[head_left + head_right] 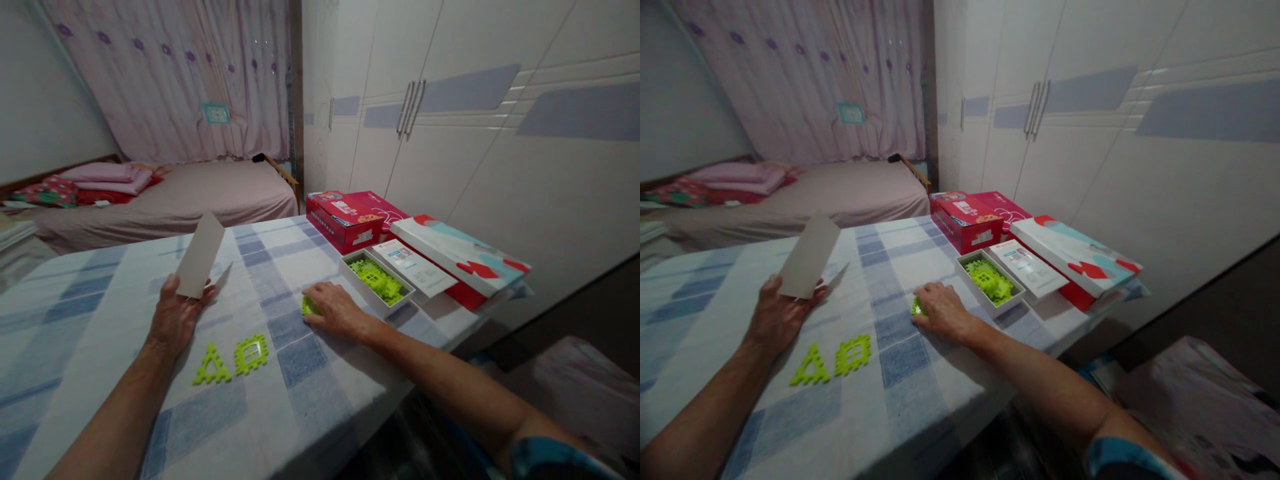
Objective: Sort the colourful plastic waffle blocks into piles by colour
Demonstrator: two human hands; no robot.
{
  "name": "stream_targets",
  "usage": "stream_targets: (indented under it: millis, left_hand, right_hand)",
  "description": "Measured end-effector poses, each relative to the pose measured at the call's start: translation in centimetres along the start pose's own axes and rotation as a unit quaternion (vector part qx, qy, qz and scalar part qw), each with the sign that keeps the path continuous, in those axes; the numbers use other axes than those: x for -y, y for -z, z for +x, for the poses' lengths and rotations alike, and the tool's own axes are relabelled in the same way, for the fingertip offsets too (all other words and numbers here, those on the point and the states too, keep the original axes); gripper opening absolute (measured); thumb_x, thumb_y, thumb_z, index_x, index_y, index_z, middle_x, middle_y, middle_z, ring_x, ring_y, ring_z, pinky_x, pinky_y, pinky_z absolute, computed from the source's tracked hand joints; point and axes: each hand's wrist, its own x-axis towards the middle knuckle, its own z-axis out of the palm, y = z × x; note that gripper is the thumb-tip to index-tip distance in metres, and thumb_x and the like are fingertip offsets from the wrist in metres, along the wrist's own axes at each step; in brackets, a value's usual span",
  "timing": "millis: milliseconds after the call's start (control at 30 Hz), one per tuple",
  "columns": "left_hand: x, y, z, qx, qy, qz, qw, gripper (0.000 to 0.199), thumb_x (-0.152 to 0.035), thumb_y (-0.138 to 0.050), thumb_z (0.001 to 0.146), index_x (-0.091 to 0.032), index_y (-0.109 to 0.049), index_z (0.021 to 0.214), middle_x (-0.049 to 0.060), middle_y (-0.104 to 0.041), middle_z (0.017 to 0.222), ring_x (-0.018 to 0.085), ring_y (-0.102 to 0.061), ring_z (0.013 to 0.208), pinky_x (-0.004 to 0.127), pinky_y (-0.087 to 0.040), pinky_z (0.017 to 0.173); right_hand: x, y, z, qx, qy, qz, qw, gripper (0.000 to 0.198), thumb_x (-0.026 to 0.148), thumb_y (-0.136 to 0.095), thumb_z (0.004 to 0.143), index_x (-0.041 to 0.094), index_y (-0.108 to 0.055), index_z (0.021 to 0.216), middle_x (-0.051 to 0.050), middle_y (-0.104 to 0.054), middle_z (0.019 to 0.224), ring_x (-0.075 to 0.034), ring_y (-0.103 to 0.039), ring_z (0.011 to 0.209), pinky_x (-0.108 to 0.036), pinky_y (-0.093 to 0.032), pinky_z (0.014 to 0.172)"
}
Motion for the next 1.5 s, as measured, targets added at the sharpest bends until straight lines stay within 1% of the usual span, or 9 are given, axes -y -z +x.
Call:
stream_targets:
  millis: [200, 367, 567, 700, 867, 1067, 1200, 1367, 1500]
  left_hand:
    - [0.1, 0.0, 0.0, -0.004, 0.001, 0.003, 1.0, 0.041, -0.044, -0.057, 0.08, -0.017, -0.06, 0.11, 0.003, -0.065, 0.086, 0.013, -0.064, 0.075, 0.02, -0.057, 0.069]
    - [0.2, 0.1, 0.1, 0.004, -0.002, -0.003, 1.0, 0.037, -0.042, -0.055, 0.082, -0.017, -0.061, 0.109, 0.003, -0.066, 0.086, 0.012, -0.064, 0.074, 0.021, -0.058, 0.07]
    - [0.1, 0.1, 0.1, -0.006, 0.009, 0.013, 1.0, 0.036, -0.042, -0.052, 0.084, -0.017, -0.061, 0.108, 0.004, -0.067, 0.084, 0.013, -0.066, 0.073, 0.021, -0.058, 0.068]
    - [0.2, 0.2, 0.1, -0.006, 0.001, 0.012, 1.0, 0.038, -0.043, -0.055, 0.082, -0.017, -0.061, 0.108, 0.003, -0.067, 0.083, 0.014, -0.066, 0.072, 0.022, -0.058, 0.069]
    - [0.3, 0.3, 0.3, -0.003, 0.001, 0.012, 1.0, 0.042, -0.046, -0.058, 0.079, -0.017, -0.061, 0.109, 0.003, -0.067, 0.084, 0.013, -0.065, 0.072, 0.021, -0.058, 0.068]
    - [0.1, -0.2, 0.0, -0.006, -0.001, 0.0, 1.0, 0.037, -0.042, -0.053, 0.083, -0.015, -0.06, 0.107, 0.003, -0.065, 0.083, 0.012, -0.064, 0.071, 0.02, -0.057, 0.066]
    - [0.2, -0.1, -0.1, 0.001, -0.009, -0.01, 1.0, 0.039, -0.042, -0.055, 0.082, -0.014, -0.058, 0.109, 0.003, -0.065, 0.084, 0.012, -0.063, 0.072, 0.02, -0.057, 0.066]
    - [0.4, -0.2, 0.0, -0.009, -0.013, -0.024, 1.0, 0.034, -0.041, -0.051, 0.086, -0.015, -0.059, 0.106, 0.004, -0.062, 0.084, 0.011, -0.062, 0.069, 0.02, -0.056, 0.062]
    - [0.6, -0.2, 0.4, -0.021, -0.02, -0.023, 0.999, 0.042, -0.048, -0.056, 0.081, -0.014, -0.059, 0.106, 0.004, -0.061, 0.083, 0.011, -0.062, 0.068, 0.02, -0.055, 0.063]
  right_hand:
    - [-0.5, 2.2, -0.7, -0.077, -0.005, 0.03, 0.997, 0.043, 0.041, -0.064, 0.08, 0.016, -0.062, 0.115, -0.01, -0.065, 0.108, -0.021, -0.058, 0.1, -0.033, -0.042, 0.09]
    - [-4.9, 6.6, -0.8, -0.204, -0.132, -0.027, 0.97, 0.037, 0.041, -0.062, 0.081, 0.017, -0.064, 0.109, -0.01, -0.065, 0.108, -0.023, -0.059, 0.098, -0.033, -0.043, 0.086]
    - [-9.7, 7.0, -1.1, -0.177, -0.18, -0.017, 0.968, 0.038, 0.046, -0.058, 0.083, 0.018, -0.064, 0.109, -0.01, -0.066, 0.109, -0.022, -0.061, 0.098, -0.032, -0.044, 0.085]
    - [-10.2, 6.4, -3.1, -0.178, -0.175, 0.013, 0.968, 0.029, 0.04, -0.056, 0.084, 0.017, -0.066, 0.099, -0.008, -0.067, 0.101, -0.02, -0.061, 0.092, -0.032, -0.044, 0.085]
    - [-10.4, 6.4, -5.5, -0.124, -0.097, 0.039, 0.987, 0.02, 0.031, -0.059, 0.081, 0.019, -0.066, 0.095, -0.007, -0.064, 0.102, -0.019, -0.06, 0.094, -0.033, -0.045, 0.087]
    - [-10.9, 6.1, -5.8, -0.102, -0.093, 0.025, 0.99, 0.029, 0.033, -0.057, 0.083, 0.018, -0.064, 0.108, -0.01, -0.063, 0.113, -0.023, -0.059, 0.104, -0.038, -0.043, 0.094]
    - [-10.6, 5.8, -5.8, -0.105, -0.083, 0.024, 0.991, 0.029, 0.032, -0.052, 0.086, 0.019, -0.063, 0.11, -0.01, -0.063, 0.118, -0.023, -0.058, 0.109, -0.04, -0.043, 0.097]
    - [-7.3, 6.2, -5.1, -0.203, -0.081, 0.017, 0.976, 0.029, 0.03, -0.052, 0.086, 0.017, -0.062, 0.109, -0.014, -0.061, 0.12, -0.028, -0.054, 0.115, -0.046, -0.039, 0.101]
    - [-0.9, 5.0, -3.2, -0.087, 0.034, 0.133, 0.987, 0.031, 0.03, -0.054, 0.087, 0.021, -0.058, 0.116, -0.008, -0.062, 0.119, -0.022, -0.057, 0.11, -0.039, -0.044, 0.097]
